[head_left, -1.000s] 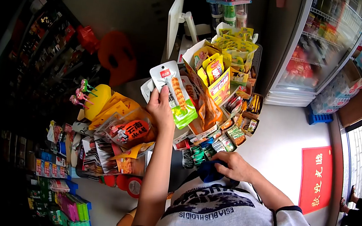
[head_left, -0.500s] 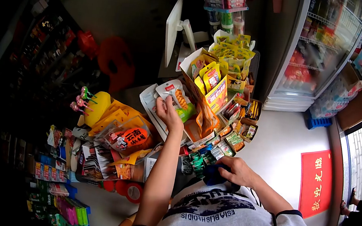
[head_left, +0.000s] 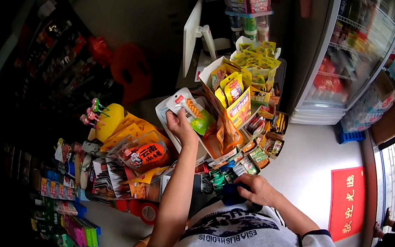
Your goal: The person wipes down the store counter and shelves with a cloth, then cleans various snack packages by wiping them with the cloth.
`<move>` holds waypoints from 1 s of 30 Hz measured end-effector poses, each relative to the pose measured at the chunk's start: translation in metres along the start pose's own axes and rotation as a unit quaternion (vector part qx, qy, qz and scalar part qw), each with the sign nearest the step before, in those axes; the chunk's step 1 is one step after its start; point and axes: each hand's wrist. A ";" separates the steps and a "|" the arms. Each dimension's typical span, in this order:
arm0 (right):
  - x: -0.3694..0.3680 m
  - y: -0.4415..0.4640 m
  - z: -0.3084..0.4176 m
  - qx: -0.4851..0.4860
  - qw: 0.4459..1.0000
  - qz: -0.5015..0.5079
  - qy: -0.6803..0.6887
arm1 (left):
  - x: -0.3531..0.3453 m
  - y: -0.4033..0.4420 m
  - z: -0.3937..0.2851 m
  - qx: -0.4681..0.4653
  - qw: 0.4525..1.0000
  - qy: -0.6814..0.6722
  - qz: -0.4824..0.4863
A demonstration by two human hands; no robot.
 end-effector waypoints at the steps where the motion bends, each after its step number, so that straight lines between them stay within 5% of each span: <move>1: 0.000 0.000 -0.001 0.000 1.000 0.000 -0.002 | 0.002 0.002 0.002 0.003 1.000 0.005 0.000; 22: -0.008 -0.004 -0.007 0.007 1.000 -0.010 0.002 | 0.007 -0.009 -0.002 -0.013 0.999 0.037 0.026; 30: -0.008 -0.004 -0.006 0.006 1.000 -0.010 0.002 | 0.031 -0.028 0.025 -0.047 0.931 0.357 0.067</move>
Point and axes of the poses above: each hand's wrist, its own y-axis towards the middle knuckle, its own x-axis out of the back of the hand, z = x × y, and after that the axes turned 12 degrees about -x, right-handed
